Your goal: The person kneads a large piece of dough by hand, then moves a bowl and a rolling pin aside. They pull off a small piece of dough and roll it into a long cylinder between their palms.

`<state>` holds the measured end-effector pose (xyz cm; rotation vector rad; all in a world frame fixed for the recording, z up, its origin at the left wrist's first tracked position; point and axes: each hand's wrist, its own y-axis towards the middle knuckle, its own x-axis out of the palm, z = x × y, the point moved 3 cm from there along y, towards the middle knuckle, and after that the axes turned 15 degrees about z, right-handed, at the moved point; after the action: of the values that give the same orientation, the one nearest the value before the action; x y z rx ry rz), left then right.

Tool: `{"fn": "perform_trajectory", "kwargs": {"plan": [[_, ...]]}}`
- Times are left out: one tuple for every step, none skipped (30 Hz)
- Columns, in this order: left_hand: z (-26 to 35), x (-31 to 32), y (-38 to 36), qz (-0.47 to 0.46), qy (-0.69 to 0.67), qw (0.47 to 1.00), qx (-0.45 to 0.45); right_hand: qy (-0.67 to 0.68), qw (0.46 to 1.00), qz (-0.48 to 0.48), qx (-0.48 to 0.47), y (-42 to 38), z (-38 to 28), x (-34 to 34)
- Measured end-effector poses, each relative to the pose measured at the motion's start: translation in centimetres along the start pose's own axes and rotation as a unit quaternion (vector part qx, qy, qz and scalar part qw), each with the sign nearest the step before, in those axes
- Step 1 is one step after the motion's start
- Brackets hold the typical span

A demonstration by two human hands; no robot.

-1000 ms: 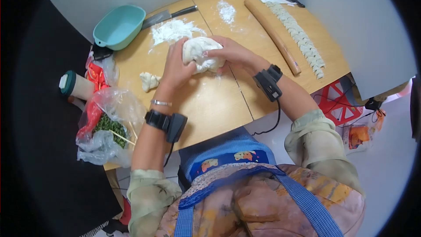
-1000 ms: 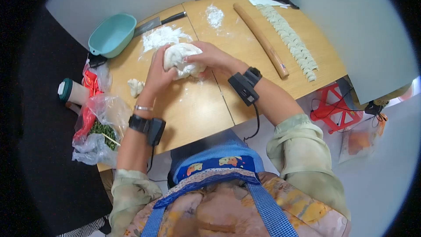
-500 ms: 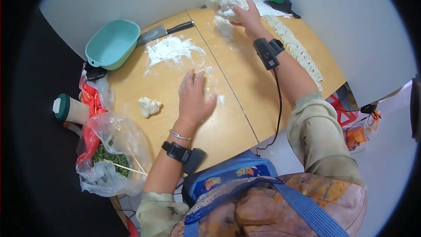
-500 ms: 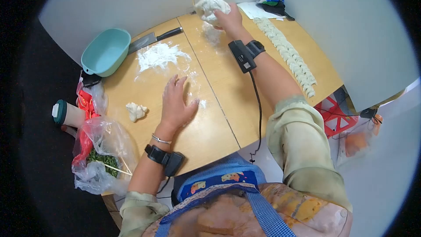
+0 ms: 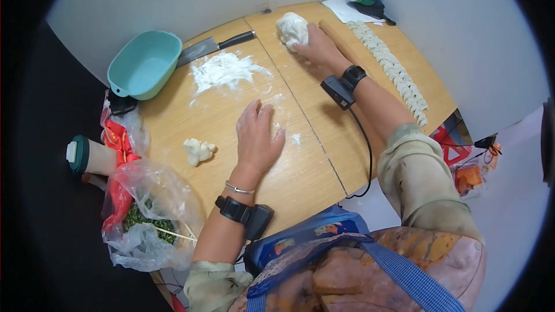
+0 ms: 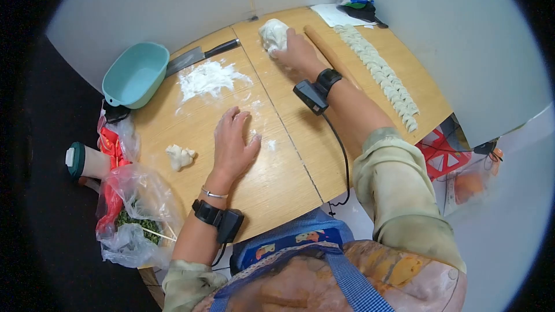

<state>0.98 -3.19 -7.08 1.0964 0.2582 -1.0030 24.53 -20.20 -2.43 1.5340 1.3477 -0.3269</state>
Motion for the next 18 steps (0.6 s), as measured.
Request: {"fn": "perform_trajectory", "kwargs": {"plan": [[0.1, 0.0, 0.0, 0.005, -0.006, 1.0, 0.003, 0.022, 0.999, -0.008, -0.024, -0.3, -0.1, 0.1], [0.1, -0.1, 0.0, 0.012, -0.011, 1.0, 0.004, 0.026, 0.999, -0.013, -0.029, -0.2, 0.0, -0.2], [0.1, 0.0, 0.0, 0.018, -0.004, 1.0, -0.006, -0.072, 0.996, -0.053, -0.029, 0.0, -0.8, -1.0], [0.1, 0.1, -0.1, 0.022, -0.002, 1.0, 0.006, -0.167, 0.981, -0.091, -0.036, 0.4, -2.8, -1.7], [0.0, 0.1, -0.1, 0.027, 0.002, 0.999, 0.02, -0.228, 0.972, -0.029, -0.051, -0.4, -6.3, -3.5], [-0.2, 0.1, -0.1, 0.034, 0.016, 0.999, 0.01, -0.217, 0.973, -0.033, -0.066, -0.5, -8.2, -2.6], [-0.1, 0.1, 0.0, 0.036, 0.016, 0.999, 0.017, -0.135, 0.977, 0.036, -0.159, -0.4, -10.4, -2.2], [0.0, 0.2, 0.1, 0.036, 0.015, 0.999, 0.027, -0.05, 0.962, 0.107, -0.245, -0.5, -12.4, -2.0], [0.1, 0.0, 0.2, 0.04, 0.024, 0.999, 0.024, -0.06, 0.968, 0.043, -0.242, -0.7, -15.4, -0.9], [0.2, -0.2, 0.3, 0.018, 0.013, 1.0, 0.014, 0.006, 0.965, 0.001, -0.26, -1.2, -17.9, 0.8], [0.1, -0.3, 0.4, -0.005, 0.001, 1.0, 0.006, 0.071, 0.958, -0.041, -0.276, -1.7, -20.5, 2.5], [-0.5, 0.3, 0.3, -0.058, -0.016, 0.998, 0.006, 0.115, 0.953, -0.072, -0.27, -2.4, -23.2, 3.8], [-0.8, 0.9, -0.1, -0.037, 0.005, 0.999, 0.009, 0.168, 0.936, -0.129, -0.282, -2.3, -25.5, 6.4], [-0.8, 1.2, -0.6, -0.018, 0.026, 0.999, 0.012, 0.219, 0.926, -0.122, -0.282, -3.1, -27.5, 7.8], [-0.6, 0.8, -0.4, -0.016, 0.03, 0.999, 0.013, 0.258, 0.914, -0.151, -0.276, -3.5, -29.3, 9.0], [-0.2, 0.3, 0.2, -0.076, 0.037, 0.996, -0.003, 0.259, 0.913, -0.148, -0.279, -3.8, -30.8, 10.7], [-0.2, 0.1, 0.4, -0.136, 0.045, 0.989, -0.018, 0.276, 0.912, -0.114, -0.282, -4.0, -31.9, 12.5], [-0.2, 0.1, 0.0, -0.134, 0.048, 0.99, -0.014, 0.291, 0.91, -0.08, -0.285, -4.0, -32.9, 13.3]]}}
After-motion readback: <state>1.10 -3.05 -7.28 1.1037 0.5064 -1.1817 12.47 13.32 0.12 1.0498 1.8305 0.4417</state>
